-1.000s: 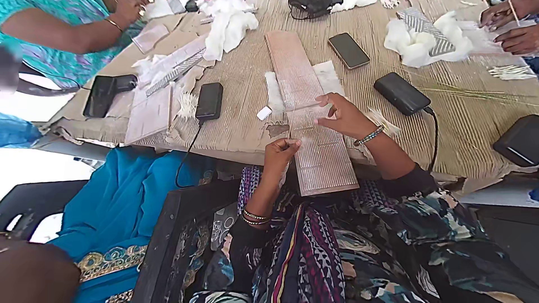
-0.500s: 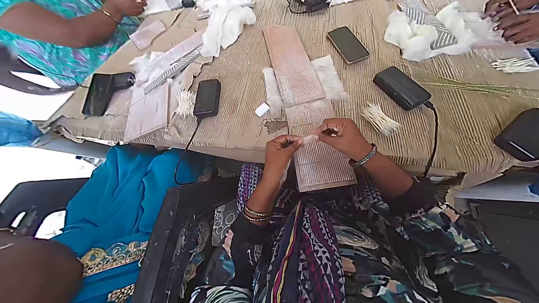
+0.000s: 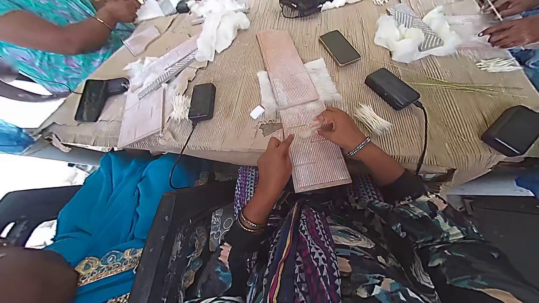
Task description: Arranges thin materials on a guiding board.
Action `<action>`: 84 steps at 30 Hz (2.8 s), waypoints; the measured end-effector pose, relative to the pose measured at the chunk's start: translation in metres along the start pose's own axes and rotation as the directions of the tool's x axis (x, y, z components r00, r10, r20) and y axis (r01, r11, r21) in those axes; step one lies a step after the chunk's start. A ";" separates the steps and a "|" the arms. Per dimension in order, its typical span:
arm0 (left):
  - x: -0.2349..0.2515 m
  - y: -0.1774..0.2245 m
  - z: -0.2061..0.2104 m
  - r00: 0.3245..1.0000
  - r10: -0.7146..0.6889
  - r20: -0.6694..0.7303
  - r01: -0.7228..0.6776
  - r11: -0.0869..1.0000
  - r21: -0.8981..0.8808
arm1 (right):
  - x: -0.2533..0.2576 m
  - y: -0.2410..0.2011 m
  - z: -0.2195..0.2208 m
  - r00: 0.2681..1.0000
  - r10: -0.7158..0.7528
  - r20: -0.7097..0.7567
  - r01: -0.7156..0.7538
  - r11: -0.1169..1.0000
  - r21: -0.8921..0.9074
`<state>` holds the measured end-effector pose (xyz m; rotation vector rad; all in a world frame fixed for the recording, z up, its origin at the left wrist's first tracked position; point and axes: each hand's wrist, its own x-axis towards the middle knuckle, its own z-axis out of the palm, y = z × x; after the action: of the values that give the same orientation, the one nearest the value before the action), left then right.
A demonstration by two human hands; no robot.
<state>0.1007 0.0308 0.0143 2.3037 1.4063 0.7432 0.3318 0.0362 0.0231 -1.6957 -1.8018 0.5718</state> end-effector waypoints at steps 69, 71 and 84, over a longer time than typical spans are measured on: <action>-0.079 0.012 -0.036 0.958 0.266 0.108 -0.275 0.959 0.073 | -0.116 -0.058 0.041 0.864 -0.493 -0.108 0.298 0.671 -0.680; -0.077 0.012 -0.035 0.956 0.281 0.081 -0.287 0.955 0.076 | -0.116 -0.056 0.038 0.864 -0.498 -0.075 0.340 0.687 -0.642; -0.069 -0.020 -0.057 0.987 -0.032 0.158 0.035 0.999 -0.016 | -0.085 -0.003 -0.092 0.906 0.188 -0.378 -0.270 0.947 -0.176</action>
<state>0.0268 -0.0205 0.0316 2.2638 1.3578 0.5478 0.3930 -0.0566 0.0815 -2.0330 -1.4564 0.1357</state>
